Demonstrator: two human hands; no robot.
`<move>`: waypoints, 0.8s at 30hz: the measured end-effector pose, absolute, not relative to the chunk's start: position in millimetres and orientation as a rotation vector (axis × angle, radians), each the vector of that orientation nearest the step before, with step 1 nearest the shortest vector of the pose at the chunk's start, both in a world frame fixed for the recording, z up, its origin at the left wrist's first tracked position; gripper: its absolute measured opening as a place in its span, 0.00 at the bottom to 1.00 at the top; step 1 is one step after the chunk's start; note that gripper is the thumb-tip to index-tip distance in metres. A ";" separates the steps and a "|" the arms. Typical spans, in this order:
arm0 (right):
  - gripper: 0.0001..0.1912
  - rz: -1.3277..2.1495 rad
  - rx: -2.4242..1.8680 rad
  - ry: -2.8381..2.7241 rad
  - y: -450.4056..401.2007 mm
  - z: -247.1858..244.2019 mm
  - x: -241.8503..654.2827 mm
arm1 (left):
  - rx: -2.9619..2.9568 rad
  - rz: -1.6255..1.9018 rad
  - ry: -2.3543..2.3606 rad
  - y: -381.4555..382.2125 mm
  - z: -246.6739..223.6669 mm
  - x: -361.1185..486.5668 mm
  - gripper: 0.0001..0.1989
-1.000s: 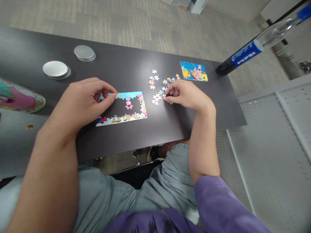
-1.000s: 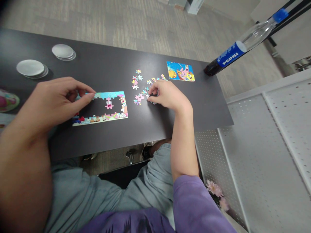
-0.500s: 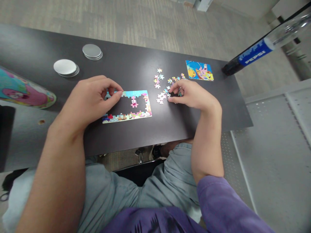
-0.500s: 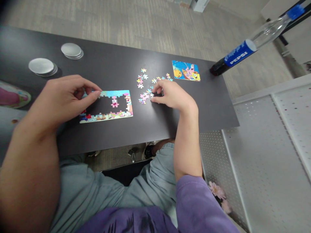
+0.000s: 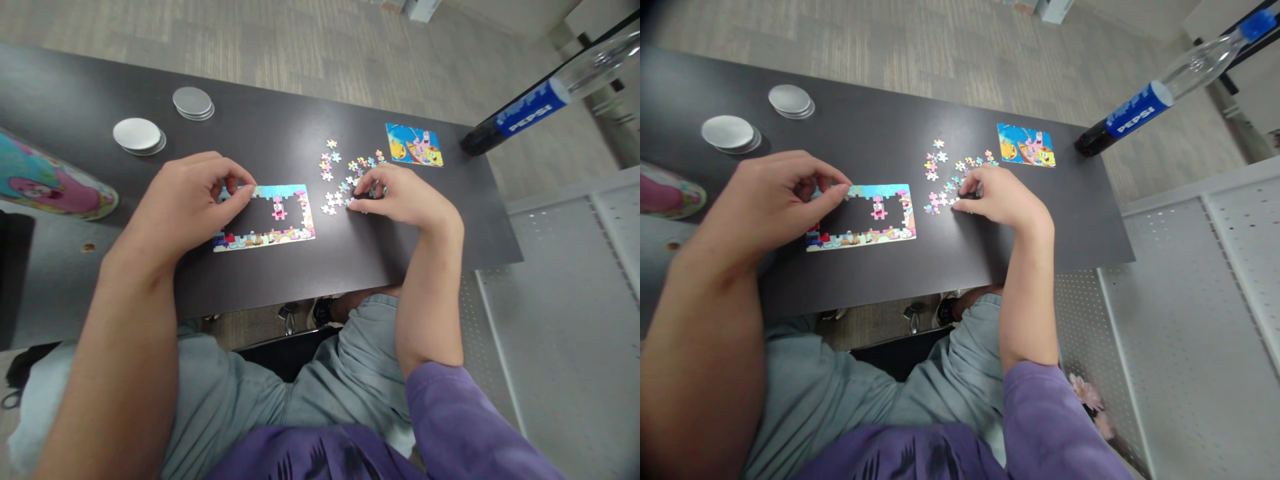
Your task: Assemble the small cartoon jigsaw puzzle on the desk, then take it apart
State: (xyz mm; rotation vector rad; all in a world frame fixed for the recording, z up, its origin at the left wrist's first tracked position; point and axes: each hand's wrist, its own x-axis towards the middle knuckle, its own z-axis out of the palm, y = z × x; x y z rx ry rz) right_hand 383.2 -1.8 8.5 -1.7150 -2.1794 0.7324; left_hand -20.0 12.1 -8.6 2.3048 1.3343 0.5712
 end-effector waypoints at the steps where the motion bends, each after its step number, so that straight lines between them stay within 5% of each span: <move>1: 0.10 0.705 -1.742 -2.191 -2.2 9.1 381.9 | 2.314 0.592 1.335 13.2 -10.8 -20.1 0.21; 5: 0.05 0.679 -1.737 -2.287 -3.9 15.3 375.0 | 2.335 0.721 1.314 18.5 -21.3 -21.0 0.18; 8: 0.11 0.733 -1.705 -2.306 -5.0 19.1 373.9 | 2.341 0.748 1.296 20.2 -25.1 -21.5 0.18; 24: 0.09 0.854 -1.731 -2.238 -8.8 23.1 369.5 | 2.348 0.744 1.271 20.5 -23.8 -23.4 0.15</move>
